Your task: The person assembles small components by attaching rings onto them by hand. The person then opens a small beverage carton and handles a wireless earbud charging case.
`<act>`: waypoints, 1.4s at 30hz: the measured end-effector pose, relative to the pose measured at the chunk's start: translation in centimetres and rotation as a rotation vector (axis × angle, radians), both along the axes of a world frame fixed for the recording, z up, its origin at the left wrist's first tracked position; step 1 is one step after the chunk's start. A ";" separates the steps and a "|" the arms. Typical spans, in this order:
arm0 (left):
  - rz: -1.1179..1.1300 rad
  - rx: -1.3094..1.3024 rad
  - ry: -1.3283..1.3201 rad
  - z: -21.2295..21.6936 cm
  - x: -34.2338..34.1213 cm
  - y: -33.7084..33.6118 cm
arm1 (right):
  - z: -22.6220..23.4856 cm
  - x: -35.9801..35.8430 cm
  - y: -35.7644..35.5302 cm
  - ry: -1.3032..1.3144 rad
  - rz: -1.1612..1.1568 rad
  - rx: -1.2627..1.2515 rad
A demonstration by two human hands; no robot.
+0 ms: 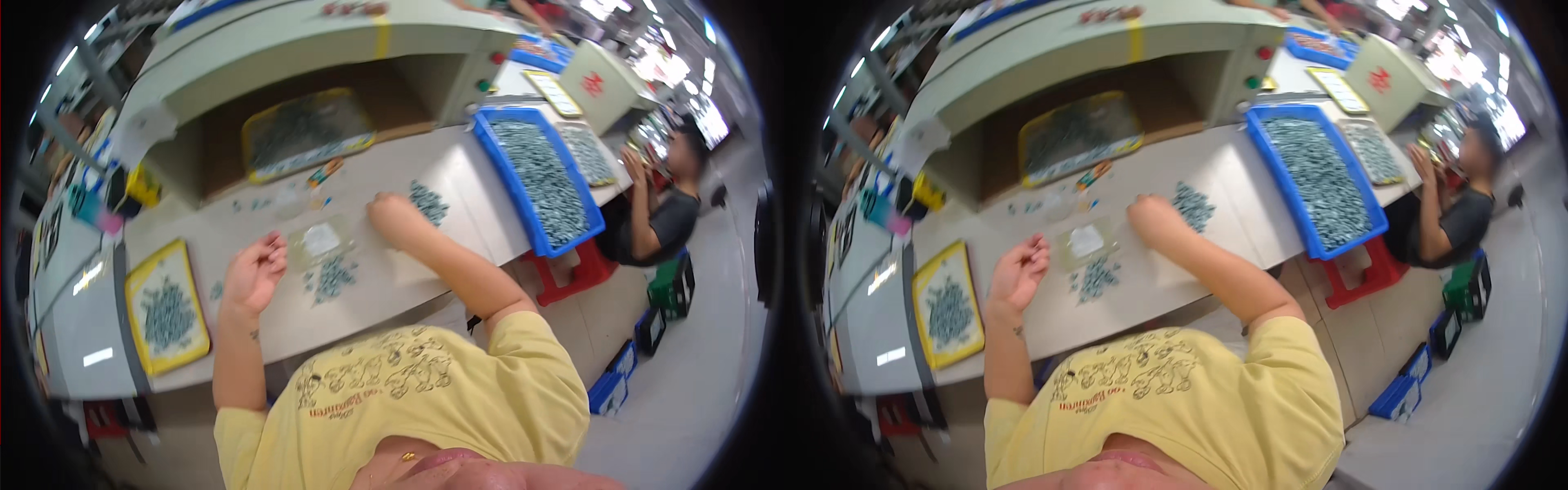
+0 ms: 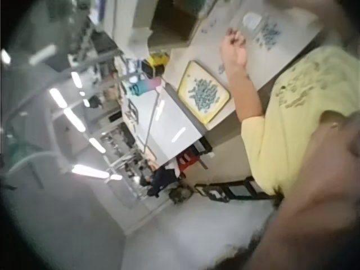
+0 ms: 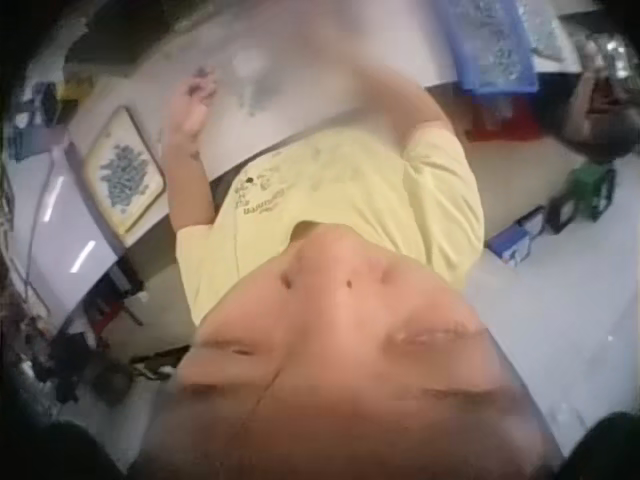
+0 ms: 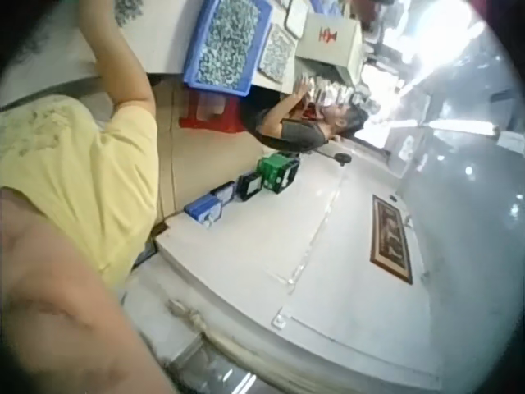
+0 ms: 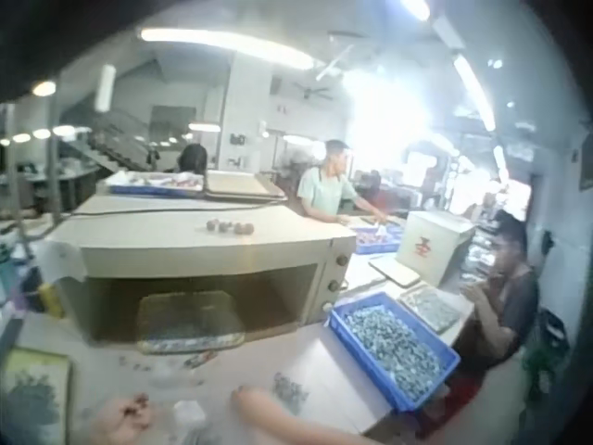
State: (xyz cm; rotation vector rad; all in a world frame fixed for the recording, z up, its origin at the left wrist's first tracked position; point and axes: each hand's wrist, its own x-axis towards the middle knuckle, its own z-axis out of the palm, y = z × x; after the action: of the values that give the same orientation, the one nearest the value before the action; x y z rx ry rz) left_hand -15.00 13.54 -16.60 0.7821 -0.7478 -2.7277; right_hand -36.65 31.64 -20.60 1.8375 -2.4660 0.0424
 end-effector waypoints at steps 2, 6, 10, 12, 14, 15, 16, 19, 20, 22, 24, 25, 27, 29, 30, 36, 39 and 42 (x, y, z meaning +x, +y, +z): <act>-0.007 -0.074 -0.002 0.3 -1.5 -0.2 | -0.8 -0.8 0.3 -0.009 0.015 0.007; -0.021 -0.204 -0.011 0.0 -2.8 0.5 | 1.1 0.0 0.4 -0.542 -0.017 -0.378; -0.097 -0.292 -0.047 -0.5 -2.9 3.0 | 5.4 2.4 1.4 -0.801 0.098 -0.650; -0.129 -0.376 -0.099 0.2 -3.3 4.9 | 6.7 3.9 1.6 -0.816 0.146 -0.699; -0.275 -0.411 -0.022 0.9 -3.3 6.0 | 6.9 4.8 1.4 -0.840 0.209 -0.744; -0.287 -0.382 0.023 0.7 -3.3 6.2 | 6.8 5.1 1.3 -0.767 0.266 -0.772; -0.281 -0.391 0.028 0.6 -3.2 6.3 | 6.8 5.4 1.2 -0.693 0.323 -0.801; -0.277 -0.391 0.078 0.3 -2.7 6.1 | 5.7 5.9 0.9 -0.606 0.300 -0.749; -0.269 -0.391 0.070 0.2 -2.6 6.3 | 5.5 6.0 1.0 -0.590 0.292 -0.727; -0.255 -0.399 0.066 0.1 -2.6 6.5 | 5.5 5.9 1.1 -0.543 0.304 -0.695; -0.214 -0.451 0.037 0.1 -2.6 6.8 | 5.9 6.2 1.4 -0.500 0.309 -0.656; -0.210 -0.456 0.040 0.3 -2.5 6.9 | 6.2 6.4 1.5 -0.490 0.300 -0.659; -0.142 -0.603 -0.009 0.6 -2.5 7.2 | 6.4 6.6 1.6 -0.477 0.300 -0.664; -0.132 -0.663 -0.026 0.8 -2.4 7.3 | 6.3 6.8 1.6 -0.485 0.275 -0.648; -0.127 -0.718 -0.046 1.0 -2.3 7.3 | 6.4 6.8 1.6 -0.482 0.286 -0.654; -0.040 -0.968 -0.082 0.2 -1.7 7.1 | 6.7 6.8 1.5 -0.476 0.332 -0.680; -0.039 -1.026 -0.097 0.7 -1.3 7.5 | 6.1 6.7 1.7 -0.476 0.361 -0.745; -0.042 -1.047 -0.109 0.9 -0.9 8.2 | 6.0 6.7 2.2 -0.482 0.383 -0.754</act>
State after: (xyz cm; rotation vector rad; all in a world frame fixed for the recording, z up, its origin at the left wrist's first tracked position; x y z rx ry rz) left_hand -15.95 21.71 -15.67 0.6202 -1.9446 -1.8573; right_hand -29.90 33.81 -14.61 2.0009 -1.8220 1.3550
